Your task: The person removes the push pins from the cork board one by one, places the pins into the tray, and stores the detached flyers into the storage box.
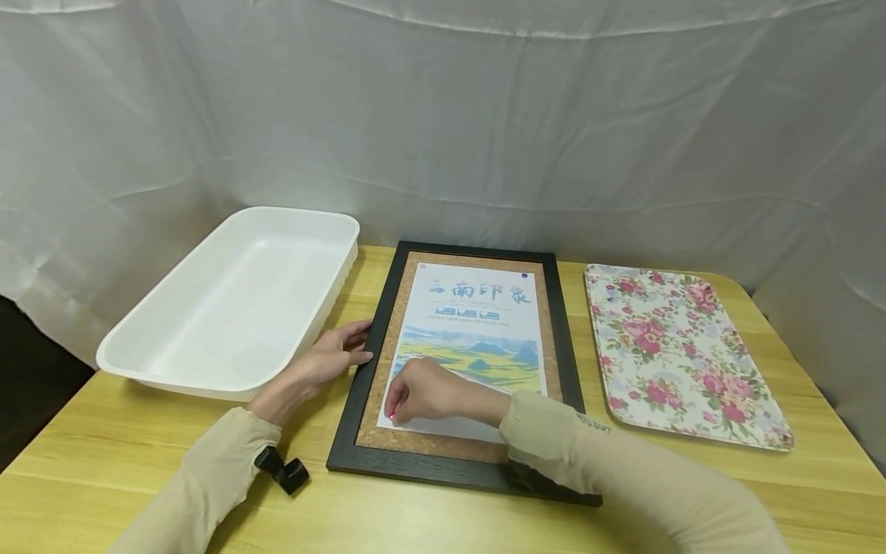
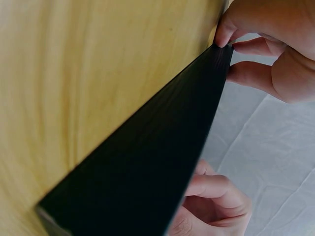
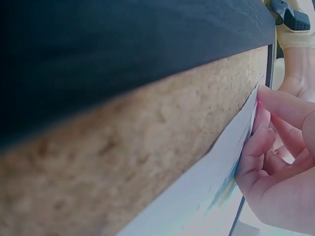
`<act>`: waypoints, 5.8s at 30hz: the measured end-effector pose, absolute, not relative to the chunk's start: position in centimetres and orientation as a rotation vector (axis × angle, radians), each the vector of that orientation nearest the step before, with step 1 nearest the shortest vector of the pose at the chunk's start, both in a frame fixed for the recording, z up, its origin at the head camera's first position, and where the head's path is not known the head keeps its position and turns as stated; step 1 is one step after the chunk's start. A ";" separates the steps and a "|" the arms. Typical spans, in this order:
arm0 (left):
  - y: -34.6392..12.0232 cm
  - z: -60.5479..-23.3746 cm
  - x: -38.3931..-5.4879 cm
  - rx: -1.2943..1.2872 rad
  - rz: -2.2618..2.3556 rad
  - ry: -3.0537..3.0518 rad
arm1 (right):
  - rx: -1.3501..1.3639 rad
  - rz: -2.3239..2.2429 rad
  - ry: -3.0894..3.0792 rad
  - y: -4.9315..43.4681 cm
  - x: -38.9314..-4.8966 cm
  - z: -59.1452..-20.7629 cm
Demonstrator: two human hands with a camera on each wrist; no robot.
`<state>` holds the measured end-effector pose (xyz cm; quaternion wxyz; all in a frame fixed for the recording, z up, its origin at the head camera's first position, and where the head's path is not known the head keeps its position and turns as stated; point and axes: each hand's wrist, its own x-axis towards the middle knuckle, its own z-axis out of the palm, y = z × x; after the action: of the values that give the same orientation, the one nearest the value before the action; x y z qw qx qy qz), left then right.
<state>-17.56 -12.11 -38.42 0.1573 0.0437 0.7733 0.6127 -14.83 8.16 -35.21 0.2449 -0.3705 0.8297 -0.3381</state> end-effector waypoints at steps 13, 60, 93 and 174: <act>-12.1 -38.3 -17.4 0.097 1.759 2.212 | -1.022 -0.915 2.256 8.0 -15.0 -35.1; -12.0 -38.4 -17.4 0.087 1.755 2.224 | -1.091 -0.876 2.213 8.2 -15.4 -35.3; -12.1 -38.8 -17.3 0.112 1.772 2.196 | -1.206 -0.905 2.319 8.8 -14.2 -36.1; -12.0 -38.6 -17.3 0.110 1.781 2.211 | -1.287 -0.961 2.324 8.8 -15.0 -36.5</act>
<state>-17.34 -12.00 -38.60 0.1498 0.0382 0.7695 0.6197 -15.00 8.79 -36.47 0.1577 -0.4500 0.8123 -0.3359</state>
